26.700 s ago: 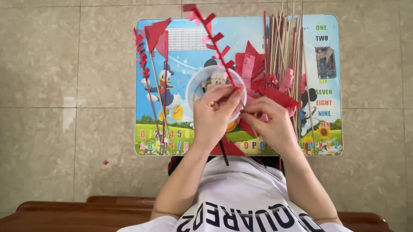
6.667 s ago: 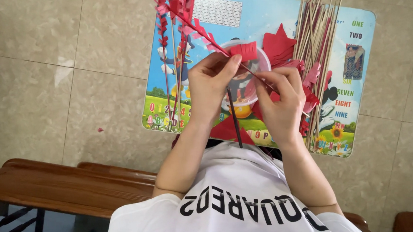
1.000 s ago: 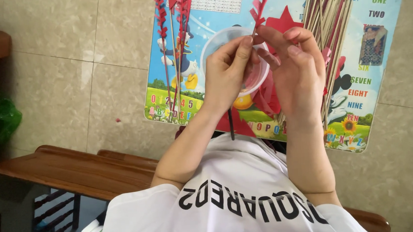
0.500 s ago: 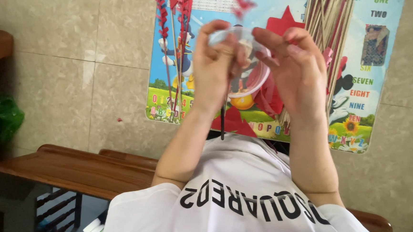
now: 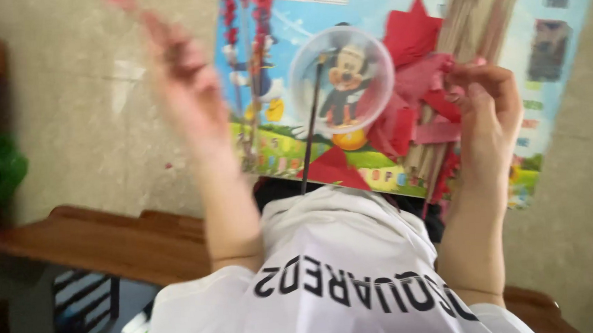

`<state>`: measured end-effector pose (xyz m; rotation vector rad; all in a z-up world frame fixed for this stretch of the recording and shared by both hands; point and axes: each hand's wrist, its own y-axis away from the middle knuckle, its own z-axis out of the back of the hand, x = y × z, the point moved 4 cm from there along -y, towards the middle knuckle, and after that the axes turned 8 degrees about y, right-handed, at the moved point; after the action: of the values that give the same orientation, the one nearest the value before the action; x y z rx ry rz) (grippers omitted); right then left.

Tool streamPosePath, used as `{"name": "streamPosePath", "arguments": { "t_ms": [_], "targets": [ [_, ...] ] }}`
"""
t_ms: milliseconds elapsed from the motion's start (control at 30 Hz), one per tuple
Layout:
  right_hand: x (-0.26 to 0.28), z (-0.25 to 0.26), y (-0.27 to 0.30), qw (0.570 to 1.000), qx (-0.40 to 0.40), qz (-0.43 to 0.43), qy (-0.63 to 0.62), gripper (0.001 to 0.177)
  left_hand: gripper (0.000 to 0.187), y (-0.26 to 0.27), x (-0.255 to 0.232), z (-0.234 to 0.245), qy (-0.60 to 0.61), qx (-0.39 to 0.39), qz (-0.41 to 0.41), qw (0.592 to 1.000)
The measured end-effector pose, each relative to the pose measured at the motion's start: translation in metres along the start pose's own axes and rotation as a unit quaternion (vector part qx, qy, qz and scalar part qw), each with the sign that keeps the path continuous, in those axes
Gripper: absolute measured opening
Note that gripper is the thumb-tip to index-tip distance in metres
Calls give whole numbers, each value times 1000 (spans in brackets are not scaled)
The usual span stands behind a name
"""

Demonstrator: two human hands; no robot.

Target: The person is seen assembling decorative red paper flowers onto wooden sticks.

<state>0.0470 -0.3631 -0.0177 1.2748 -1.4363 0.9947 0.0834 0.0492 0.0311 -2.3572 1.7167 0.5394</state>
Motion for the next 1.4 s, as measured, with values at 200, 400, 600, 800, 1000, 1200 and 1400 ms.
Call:
{"name": "streamPosePath", "arguments": {
  "t_ms": [200,400,600,800,1000,1200,1400],
  "targets": [
    [13,75,-13,910,-147,65,381,13,25,-18,6,24,-487,-53,-79,868],
    [-1,62,-42,796,-58,115,591,12,27,1,46,37,-789,107,-217,565],
    [5,37,-51,779,12,81,622,21,21,24,67,-28,-713,163,-151,665],
    [5,63,-64,744,12,121,657,23,22,29,102,-69,-668,272,-115,683],
    [44,52,-51,923,66,64,374,16,26,43,135,-98,-655,344,-60,670],
    [89,-3,-32,936,127,150,292,15,37,72,172,-136,-583,457,-50,670],
    [95,-14,-40,926,138,121,331,24,23,54,185,-106,-537,356,29,764]
  ]
}}
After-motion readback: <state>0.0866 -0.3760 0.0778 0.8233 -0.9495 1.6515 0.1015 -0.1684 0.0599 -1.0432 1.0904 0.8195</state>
